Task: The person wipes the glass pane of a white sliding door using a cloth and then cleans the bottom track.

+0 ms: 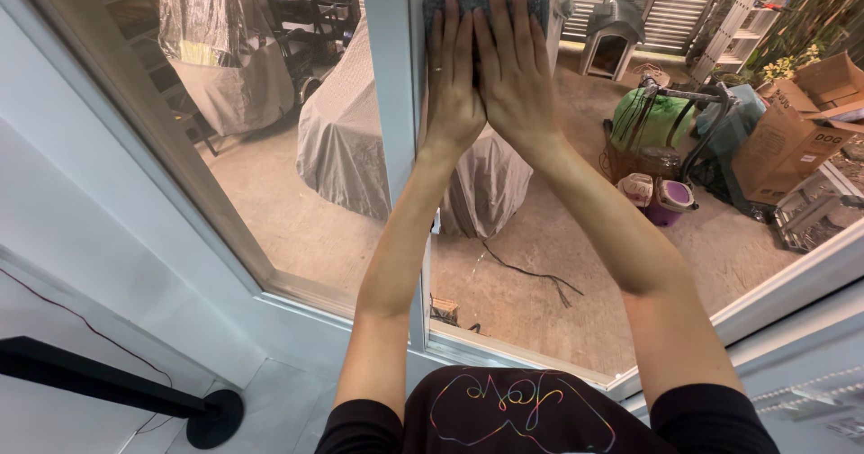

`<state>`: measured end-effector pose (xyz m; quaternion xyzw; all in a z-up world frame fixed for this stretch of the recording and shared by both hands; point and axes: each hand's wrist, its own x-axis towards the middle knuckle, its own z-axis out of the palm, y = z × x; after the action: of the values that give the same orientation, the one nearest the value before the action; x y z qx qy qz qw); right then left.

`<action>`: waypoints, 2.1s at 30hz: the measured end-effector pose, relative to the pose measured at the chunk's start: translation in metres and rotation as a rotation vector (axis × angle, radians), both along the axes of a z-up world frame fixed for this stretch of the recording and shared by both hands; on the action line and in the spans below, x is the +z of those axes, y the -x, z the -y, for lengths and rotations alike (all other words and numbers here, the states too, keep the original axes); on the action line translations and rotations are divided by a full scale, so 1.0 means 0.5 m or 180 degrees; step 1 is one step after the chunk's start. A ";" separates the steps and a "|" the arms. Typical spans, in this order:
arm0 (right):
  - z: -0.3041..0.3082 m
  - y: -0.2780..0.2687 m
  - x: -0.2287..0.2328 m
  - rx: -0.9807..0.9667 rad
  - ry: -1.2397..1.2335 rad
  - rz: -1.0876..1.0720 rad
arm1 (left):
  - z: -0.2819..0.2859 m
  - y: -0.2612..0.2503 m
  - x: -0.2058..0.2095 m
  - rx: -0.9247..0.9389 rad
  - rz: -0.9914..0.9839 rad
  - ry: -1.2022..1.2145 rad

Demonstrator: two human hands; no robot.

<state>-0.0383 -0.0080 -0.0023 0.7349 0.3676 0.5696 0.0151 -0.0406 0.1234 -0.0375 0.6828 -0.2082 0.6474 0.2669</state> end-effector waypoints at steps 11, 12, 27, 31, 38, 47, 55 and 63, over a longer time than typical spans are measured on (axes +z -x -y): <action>0.033 0.000 -0.240 -0.0283 0.0239 -0.0107 | 0.030 0.024 -0.247 0.0459 -0.0807 -0.0341; 0.043 0.008 -0.280 -0.0388 0.0272 0.0020 | 0.040 0.027 -0.289 0.0454 -0.0847 -0.0335; 0.121 0.097 -0.575 0.0412 -0.0088 -0.0719 | 0.080 0.021 -0.694 0.0769 -0.1084 -0.0814; 0.125 0.170 -0.478 0.1439 -0.0478 -0.1311 | 0.066 0.025 -0.576 0.0712 -0.1099 -0.0369; 0.090 0.210 -0.405 0.1429 -0.1011 -0.2058 | 0.064 0.066 -0.485 0.0658 -0.1092 -0.0292; 0.102 0.216 -0.439 0.1058 -0.1089 -0.2590 | 0.093 0.183 -0.552 -0.0045 -0.1511 -0.0068; 0.115 0.187 -0.414 0.2008 -0.1962 -0.4376 | 0.117 0.199 -0.518 -0.0585 -0.1678 0.0450; 0.119 0.183 -0.546 0.1901 -0.1843 -0.4185 | 0.124 0.219 -0.635 -0.0626 -0.1797 0.0317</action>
<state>-0.1299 -0.0676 -0.2753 0.7663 0.3201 0.0701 -0.5527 -0.1499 0.0612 -0.3549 0.7984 -0.1589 0.4125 0.4087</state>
